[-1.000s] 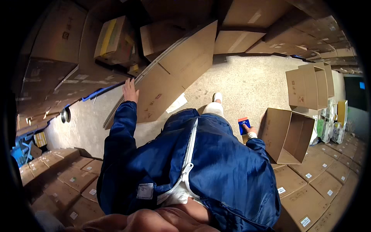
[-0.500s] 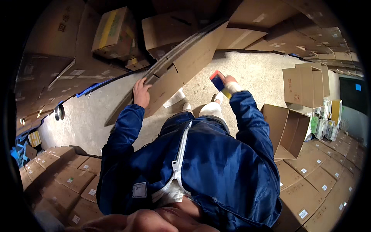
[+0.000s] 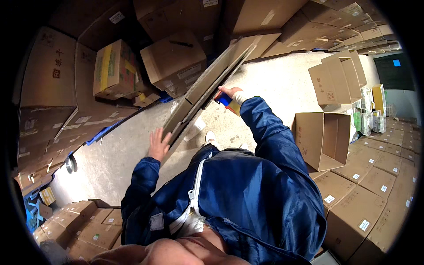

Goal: The person assembles flat cardboard sheets into boxes by folding the flaps and securing them with a handheld tape dispenser. The person repeatedly picks up a flat sheet, folds it into a box shape, and applies tape to the seams.

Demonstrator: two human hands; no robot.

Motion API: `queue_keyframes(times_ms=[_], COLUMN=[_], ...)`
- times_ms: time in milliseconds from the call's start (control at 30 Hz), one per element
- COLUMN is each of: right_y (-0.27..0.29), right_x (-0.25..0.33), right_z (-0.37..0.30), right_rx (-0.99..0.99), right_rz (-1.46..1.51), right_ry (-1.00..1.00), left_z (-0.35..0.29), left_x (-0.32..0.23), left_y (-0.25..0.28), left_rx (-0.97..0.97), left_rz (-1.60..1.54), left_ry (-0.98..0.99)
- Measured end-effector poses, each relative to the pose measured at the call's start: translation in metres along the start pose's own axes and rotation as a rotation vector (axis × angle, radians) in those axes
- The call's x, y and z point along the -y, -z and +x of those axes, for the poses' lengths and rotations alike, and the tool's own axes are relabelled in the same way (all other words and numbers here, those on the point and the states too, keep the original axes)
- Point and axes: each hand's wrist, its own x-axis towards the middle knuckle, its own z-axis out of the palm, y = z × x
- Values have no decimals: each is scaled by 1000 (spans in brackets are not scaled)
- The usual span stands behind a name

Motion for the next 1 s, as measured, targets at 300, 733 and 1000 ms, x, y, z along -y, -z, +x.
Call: queue_keyframes(times_ms=[300,733,1000], right_y=[-10,65,104], right_x=[-126,-197,-290], right_z=[-47,-99,-113], right_rx=[-48,-188,-308], right_rz=[-178,89,-163], right_ry=[-36,-84,-191], left_z=[-140,-93,133], left_x=[-10,-62,-36], left_y=[-51,-26,-5], left_rx=[51,57,-20], left_rz=[35,-270,-260], left_ry=[82,296,155])
